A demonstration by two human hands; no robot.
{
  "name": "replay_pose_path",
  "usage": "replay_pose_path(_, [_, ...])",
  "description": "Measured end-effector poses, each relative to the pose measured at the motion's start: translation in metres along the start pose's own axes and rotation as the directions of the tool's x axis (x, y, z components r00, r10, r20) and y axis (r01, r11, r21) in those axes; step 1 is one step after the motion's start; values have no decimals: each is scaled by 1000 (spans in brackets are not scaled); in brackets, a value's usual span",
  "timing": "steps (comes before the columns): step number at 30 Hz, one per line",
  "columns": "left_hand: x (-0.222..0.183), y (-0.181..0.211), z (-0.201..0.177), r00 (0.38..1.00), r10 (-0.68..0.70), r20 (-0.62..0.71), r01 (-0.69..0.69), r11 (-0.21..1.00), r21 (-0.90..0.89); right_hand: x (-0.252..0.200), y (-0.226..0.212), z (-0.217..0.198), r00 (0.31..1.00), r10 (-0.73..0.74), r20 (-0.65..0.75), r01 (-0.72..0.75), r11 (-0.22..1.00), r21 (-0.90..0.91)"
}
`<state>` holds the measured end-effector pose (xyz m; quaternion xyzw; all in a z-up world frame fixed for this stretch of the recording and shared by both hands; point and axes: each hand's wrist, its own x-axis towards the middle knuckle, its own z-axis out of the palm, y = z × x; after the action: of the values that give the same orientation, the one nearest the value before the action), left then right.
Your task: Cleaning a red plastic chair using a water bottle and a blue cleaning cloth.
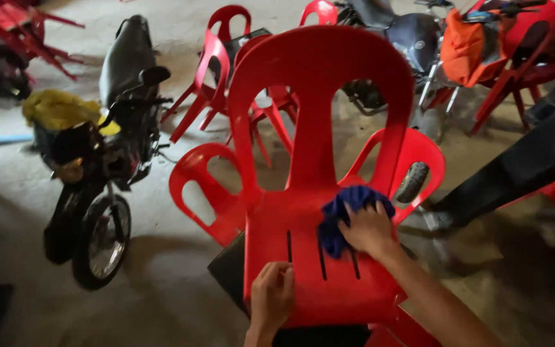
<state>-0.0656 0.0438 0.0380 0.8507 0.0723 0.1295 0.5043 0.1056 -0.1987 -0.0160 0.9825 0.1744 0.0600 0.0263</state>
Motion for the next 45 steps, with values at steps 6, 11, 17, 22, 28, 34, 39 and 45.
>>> replay_pose_path(6, [-1, -20, 5, 991, 111, -80, -117, 990, -74, 33, -102, -11, 999, -49, 1, 48, 972, 230])
replay_pose_path(11, [-1, -37, 6, 975, 176, -139, -188, 979, -81, -46, -134, 12, 922, -368, -121, 386, 850, 358])
replay_pose_path(17, [-2, -33, 3, 988, 106, -116, -128, 971, -202, -105, -86, -57, 919, -286, 272, 204, 934, 293])
replay_pose_path(22, [-7, -28, 1, 989, 127, -74, -140, 970, -199, -63, -45, -12, 1000, 17, -8, -17, 1000, 4])
replay_pose_path(28, [-11, -21, -5, 924, 339, -176, -353, 934, -50, -45, -138, -45, 963, -10, 268, -50, 975, 217])
replay_pose_path(34, [-36, -36, -22, 877, 357, -322, -395, 917, -60, -146, -153, -54, 887, -339, -313, 448, 794, 412])
replay_pose_path(39, [-81, -93, -35, 926, 286, -247, -281, 958, 58, -215, -70, 11, 947, -5, -321, 85, 968, 236])
replay_pose_path(45, [-111, -133, -17, 981, -171, 95, 175, 984, -39, -259, 11, 132, 604, 788, 119, -376, 150, 914])
